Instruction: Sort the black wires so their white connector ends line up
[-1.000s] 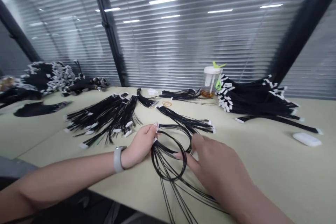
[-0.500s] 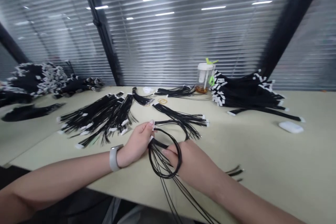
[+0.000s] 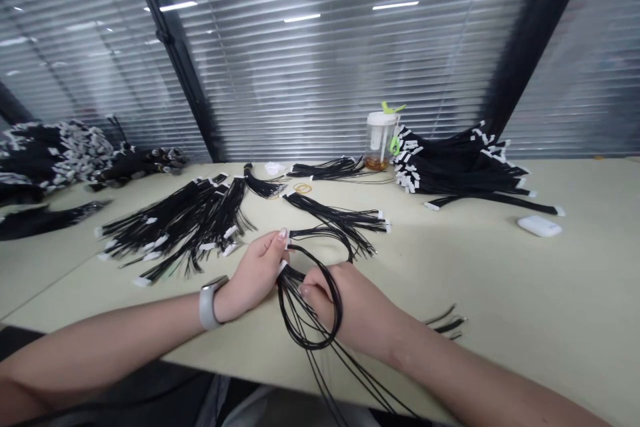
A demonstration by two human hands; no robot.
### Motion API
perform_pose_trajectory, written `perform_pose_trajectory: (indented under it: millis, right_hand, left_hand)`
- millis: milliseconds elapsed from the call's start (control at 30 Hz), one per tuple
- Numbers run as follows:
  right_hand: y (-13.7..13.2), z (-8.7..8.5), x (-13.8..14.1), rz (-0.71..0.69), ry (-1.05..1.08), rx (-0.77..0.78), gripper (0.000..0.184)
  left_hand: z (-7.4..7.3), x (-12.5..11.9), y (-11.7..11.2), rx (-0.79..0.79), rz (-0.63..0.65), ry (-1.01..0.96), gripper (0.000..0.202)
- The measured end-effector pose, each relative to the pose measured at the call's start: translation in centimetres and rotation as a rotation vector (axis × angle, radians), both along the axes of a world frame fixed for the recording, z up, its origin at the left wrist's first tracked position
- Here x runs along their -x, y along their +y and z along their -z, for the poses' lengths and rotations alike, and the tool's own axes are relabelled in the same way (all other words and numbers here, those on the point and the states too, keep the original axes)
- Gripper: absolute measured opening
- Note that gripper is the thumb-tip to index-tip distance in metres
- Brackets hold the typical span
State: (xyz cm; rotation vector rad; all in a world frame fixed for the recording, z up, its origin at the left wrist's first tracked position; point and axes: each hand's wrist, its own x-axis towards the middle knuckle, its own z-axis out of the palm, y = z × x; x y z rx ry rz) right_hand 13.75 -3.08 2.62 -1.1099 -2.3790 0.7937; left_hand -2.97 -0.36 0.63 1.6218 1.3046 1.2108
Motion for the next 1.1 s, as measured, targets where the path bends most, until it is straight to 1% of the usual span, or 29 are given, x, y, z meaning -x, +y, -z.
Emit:
perform_pose_trajectory:
  millis: [200, 367, 500, 633, 733, 800, 867, 967, 1000, 1033, 1067, 1100]
  right_hand:
    - [0.3, 0.0, -0.1, 0.016, -0.051, 0.009, 0.023]
    - [0.4, 0.3, -0.2, 0.033, -0.066, -0.055, 0.029]
    - [0.5, 0.7, -0.3, 0.034, -0.08, -0.077, 0.031]
    - [0.4, 0.8, -0.1, 0.047, -0.105, -0.101, 0.029]
    - [0.1, 0.5, 0.1, 0.074, -0.193, -0.172, 0.024]
    - [0.0, -0.1, -0.1, 0.121, -0.276, -0.248, 0.02]
    - [0.1, -0.8, -0.7, 0.179, -0.373, -0.358, 0.018]
    - [0.6, -2.1, -2.6, 0.377, -0.485, -0.513, 0.019]
    - [0.9, -2.5, -3.3, 0.461, -0.464, -0.563, 0.017]
    - [1.1, -2.9, -3.9, 0.523, -0.395, -0.618, 0.015]
    - [1.2, -3.2, -4.4, 0.556, -0.288, -0.665, 0.016]
    - [1.3, -3.4, -4.7, 0.551, -0.155, -0.689, 0.018]
  left_hand:
    - [0.0, -0.2, 0.0, 0.01, -0.01, 0.005, 0.04]
    - [0.1, -0.2, 0.2, 0.03, -0.005, 0.013, 0.041]
    - [0.0, -0.2, 0.4, 0.06, 0.014, 0.016, 0.042]
    - [0.1, -0.2, 0.4, 0.06, 0.001, 0.026, 0.044]
    - [0.2, -0.2, 0.5, 0.059, -0.002, 0.03, 0.044]
    - [0.3, -0.2, 0.5, 0.064, 0.002, 0.018, 0.044]
    - [0.4, -0.2, 0.6, 0.08, -0.001, -0.007, 0.044]
    - [0.5, -0.2, 0.6, 0.134, -0.021, -0.05, 0.044]
    - [0.4, -0.2, 0.7, 0.154, -0.027, -0.064, 0.045]
    - [0.4, -0.3, 0.7, 0.168, -0.033, -0.077, 0.045]
    - [0.4, -0.3, 0.8, 0.175, -0.035, -0.087, 0.045]
    - [0.5, -0.3, 0.8, 0.176, -0.036, -0.098, 0.044]
